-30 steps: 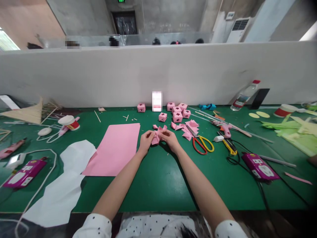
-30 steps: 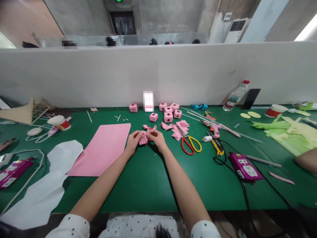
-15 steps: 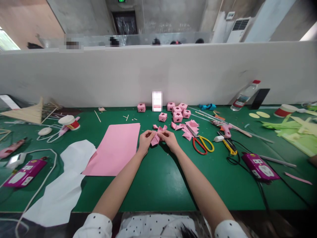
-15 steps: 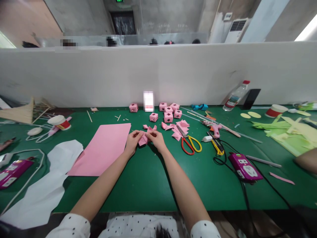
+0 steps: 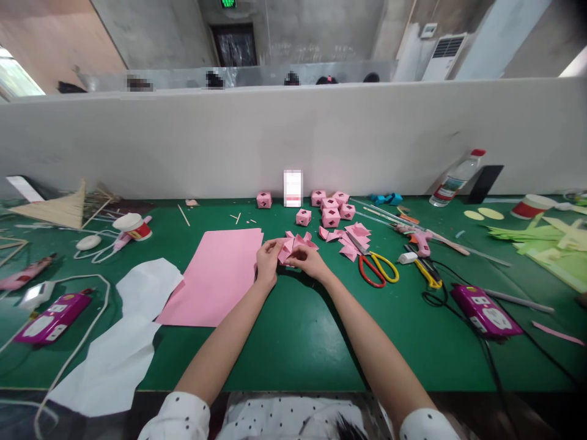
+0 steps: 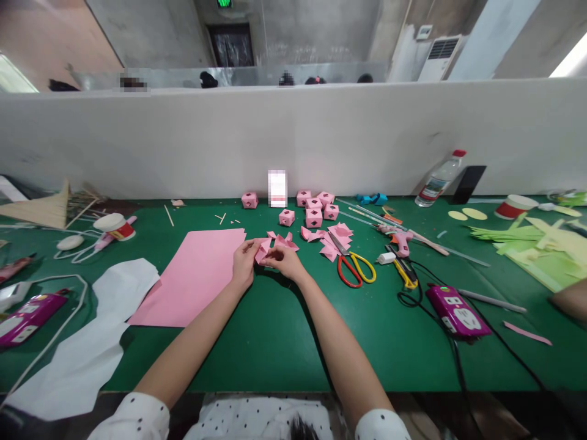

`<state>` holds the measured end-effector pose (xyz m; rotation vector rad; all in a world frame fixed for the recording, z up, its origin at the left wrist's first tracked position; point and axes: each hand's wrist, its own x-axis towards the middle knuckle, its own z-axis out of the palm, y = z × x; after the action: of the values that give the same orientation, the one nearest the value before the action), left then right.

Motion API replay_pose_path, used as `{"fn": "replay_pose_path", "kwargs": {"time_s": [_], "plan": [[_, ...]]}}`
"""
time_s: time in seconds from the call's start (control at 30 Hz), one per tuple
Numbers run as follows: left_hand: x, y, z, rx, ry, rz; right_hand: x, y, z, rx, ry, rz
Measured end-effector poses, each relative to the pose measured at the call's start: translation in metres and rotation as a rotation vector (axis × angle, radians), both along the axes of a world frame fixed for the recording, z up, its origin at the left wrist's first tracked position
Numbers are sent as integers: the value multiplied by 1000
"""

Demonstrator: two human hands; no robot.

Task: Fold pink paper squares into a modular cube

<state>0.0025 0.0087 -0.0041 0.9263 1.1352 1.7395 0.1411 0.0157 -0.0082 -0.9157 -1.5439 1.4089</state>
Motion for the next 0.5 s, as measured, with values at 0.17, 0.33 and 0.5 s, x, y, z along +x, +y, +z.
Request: {"fn": "replay_pose_path", "kwargs": {"time_s": [0.17, 0.33, 0.5], "plan": [[0, 2, -6, -8, 30, 114, -4, -3, -2, 73, -32, -122], [0, 2, -9, -70, 67, 79, -6, -9, 2, 205, 11, -200], [0, 1, -8, -101, 36, 67, -6, -7, 0, 290, -81, -197]]}}
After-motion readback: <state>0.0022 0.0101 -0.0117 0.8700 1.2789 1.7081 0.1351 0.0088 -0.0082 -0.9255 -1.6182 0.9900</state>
